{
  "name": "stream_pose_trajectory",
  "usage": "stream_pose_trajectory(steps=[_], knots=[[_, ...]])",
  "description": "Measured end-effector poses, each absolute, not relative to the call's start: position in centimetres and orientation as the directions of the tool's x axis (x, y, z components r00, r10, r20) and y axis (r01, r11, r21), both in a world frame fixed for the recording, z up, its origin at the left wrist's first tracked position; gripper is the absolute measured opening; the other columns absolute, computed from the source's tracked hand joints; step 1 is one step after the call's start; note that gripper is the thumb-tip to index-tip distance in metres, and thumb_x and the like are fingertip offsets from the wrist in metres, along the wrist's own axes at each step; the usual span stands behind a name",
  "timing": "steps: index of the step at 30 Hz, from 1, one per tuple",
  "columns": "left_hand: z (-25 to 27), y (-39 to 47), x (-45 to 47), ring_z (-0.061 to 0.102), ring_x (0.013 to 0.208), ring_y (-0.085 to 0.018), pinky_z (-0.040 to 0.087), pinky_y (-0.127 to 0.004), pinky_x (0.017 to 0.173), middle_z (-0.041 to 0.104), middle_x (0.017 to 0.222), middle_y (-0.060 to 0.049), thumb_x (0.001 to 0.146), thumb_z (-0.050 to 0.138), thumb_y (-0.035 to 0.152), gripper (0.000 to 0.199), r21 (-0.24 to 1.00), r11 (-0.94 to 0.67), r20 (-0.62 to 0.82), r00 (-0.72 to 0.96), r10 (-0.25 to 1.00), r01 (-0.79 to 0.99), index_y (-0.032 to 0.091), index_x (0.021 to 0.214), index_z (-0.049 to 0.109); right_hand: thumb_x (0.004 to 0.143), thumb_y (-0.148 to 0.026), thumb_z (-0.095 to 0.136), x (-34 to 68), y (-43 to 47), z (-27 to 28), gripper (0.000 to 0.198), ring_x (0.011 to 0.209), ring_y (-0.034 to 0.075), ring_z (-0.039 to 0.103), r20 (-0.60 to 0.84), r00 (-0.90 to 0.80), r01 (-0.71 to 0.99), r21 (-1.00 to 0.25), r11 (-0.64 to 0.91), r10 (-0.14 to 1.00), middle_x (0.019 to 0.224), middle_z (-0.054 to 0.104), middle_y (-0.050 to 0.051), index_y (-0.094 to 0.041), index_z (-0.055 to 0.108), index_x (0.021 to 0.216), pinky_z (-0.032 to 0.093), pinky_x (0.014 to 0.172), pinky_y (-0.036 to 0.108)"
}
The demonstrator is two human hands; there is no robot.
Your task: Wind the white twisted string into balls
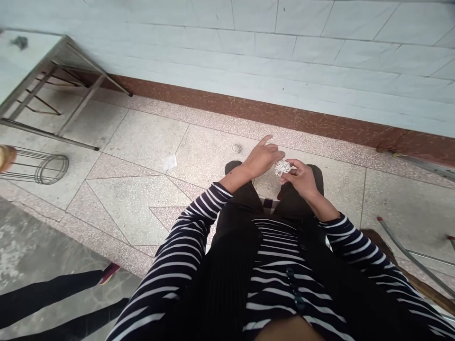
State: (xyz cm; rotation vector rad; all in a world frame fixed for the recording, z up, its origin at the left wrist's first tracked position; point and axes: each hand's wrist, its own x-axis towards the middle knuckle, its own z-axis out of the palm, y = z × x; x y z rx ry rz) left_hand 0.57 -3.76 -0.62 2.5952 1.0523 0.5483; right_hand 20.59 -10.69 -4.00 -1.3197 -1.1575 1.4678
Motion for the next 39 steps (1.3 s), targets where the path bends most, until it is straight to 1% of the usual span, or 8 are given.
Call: stream_pose_trajectory(steps=[3, 7, 11, 15, 22, 28, 34, 39], knots=[[-1.8, -3.9, 1.2, 0.077, 0.112, -0.018, 0.037, -0.048, 0.137, 0.084, 0.115, -0.005, 0.113, 0.051, 0.023, 0.029, 0.602, -0.553, 0.176, 0.579, 0.796, 0.577, 0.022, 0.116, 0.08, 0.062, -0.05, 0.101, 21.3, -11.1, -1.4, 0.06, 0.057, 0.013, 0.062, -0.238, -0.158, -0.125, -0.958, -0.258, 0.958, 0.078, 0.068, -0.002, -0.022, 0.069, 0.104, 0.066, 0.055, 0.032], [-4.3, -5.3, 2.6, 0.078, 0.11, -0.018, 0.043, -0.044, 0.131, 0.086, 0.114, -0.005, 0.112, 0.052, 0.024, 0.031, 0.746, -0.371, 0.02, 0.538, 0.842, 0.552, 0.02, 0.097, 0.079, 0.066, -0.054, 0.104, 23.2, -9.5, 1.3, 0.057, 0.057, 0.011, 0.06, -0.149, -0.121, -0.184, -0.968, -0.17, 0.981, 0.082, 0.069, -0.001, -0.024, 0.069, 0.099, 0.061, 0.051, 0.027], [-6.1, -7.6, 3.2, 0.076, 0.096, -0.017, 0.051, -0.038, 0.119, 0.084, 0.097, -0.002, 0.113, 0.054, 0.028, 0.034, 0.745, -0.325, -0.083, 0.564, 0.821, 0.583, 0.02, 0.087, 0.074, 0.069, -0.055, 0.102, 25.4, -5.8, 0.9, 0.053, 0.055, 0.01, 0.058, -0.056, 0.087, -0.145, -0.988, -0.043, 0.995, 0.081, 0.068, 0.0, -0.023, 0.066, 0.092, 0.052, 0.047, 0.023], [-5.0, -9.2, 2.7, 0.077, 0.093, -0.016, 0.043, -0.044, 0.132, 0.083, 0.096, -0.001, 0.114, 0.053, 0.026, 0.03, 0.665, -0.448, -0.02, 0.614, 0.789, 0.597, 0.021, 0.095, 0.076, 0.054, -0.048, 0.103, 26.7, -3.6, -2.2, 0.062, 0.052, 0.011, 0.056, -0.037, 0.286, 0.137, -0.988, -0.079, 0.958, 0.074, 0.064, -0.001, -0.022, 0.057, 0.087, 0.037, 0.041, 0.019], [-0.1, -5.9, 1.5, 0.073, 0.102, -0.021, 0.03, -0.054, 0.142, 0.075, 0.09, -0.004, 0.111, 0.049, 0.018, 0.032, 0.402, -0.676, 0.15, 0.685, 0.713, 0.617, 0.02, 0.103, 0.08, 0.055, -0.047, 0.091, 23.7, -8.6, -5.4, 0.057, 0.055, 0.019, 0.064, -0.259, -0.138, 0.194, -0.954, -0.23, 0.956, 0.068, 0.067, 0.0, -0.021, 0.062, 0.098, 0.048, 0.045, 0.026], [-0.2, -3.2, 1.2, 0.075, 0.106, -0.017, 0.028, -0.05, 0.142, 0.081, 0.104, -0.003, 0.113, 0.051, 0.026, 0.029, 0.583, -0.592, 0.175, 0.626, 0.76, 0.557, 0.022, 0.105, 0.079, 0.063, -0.041, 0.099, 22.7, -10.3, -0.5, 0.054, 0.058, 0.019, 0.068, -0.165, -0.305, -0.039, -0.982, -0.185, 0.938, 0.072, 0.072, -0.002, -0.025, 0.065, 0.101, 0.061, 0.054, 0.033], [-3.2, -4.0, 1.4, 0.077, 0.108, -0.017, 0.034, -0.051, 0.138, 0.085, 0.106, -0.002, 0.112, 0.053, 0.028, 0.033, 0.699, -0.413, 0.025, 0.558, 0.83, 0.583, 0.02, 0.088, 0.074, 0.07, -0.048, 0.099, 24.8, -6.5, 3.1, 0.051, 0.057, 0.013, 0.059, 0.057, 0.056, -0.094, -0.994, 0.062, 0.997, 0.086, 0.072, 0.001, -0.027, 0.061, 0.098, 0.05, 0.047, 0.028], [-2.3, -6.1, 1.5, 0.077, 0.104, -0.016, 0.033, -0.05, 0.139, 0.084, 0.105, -0.003, 0.114, 0.053, 0.03, 0.031, 0.677, -0.495, 0.084, 0.611, 0.787, 0.545, 0.02, 0.095, 0.076, 0.064, -0.036, 0.098, 26.0, -2.1, -0.5, 0.046, 0.064, 0.017, 0.06, 0.146, 0.247, 0.3, -0.952, 0.067, 0.958, 0.081, 0.066, 0.002, -0.024, 0.06, 0.087, 0.046, 0.052, 0.029]])
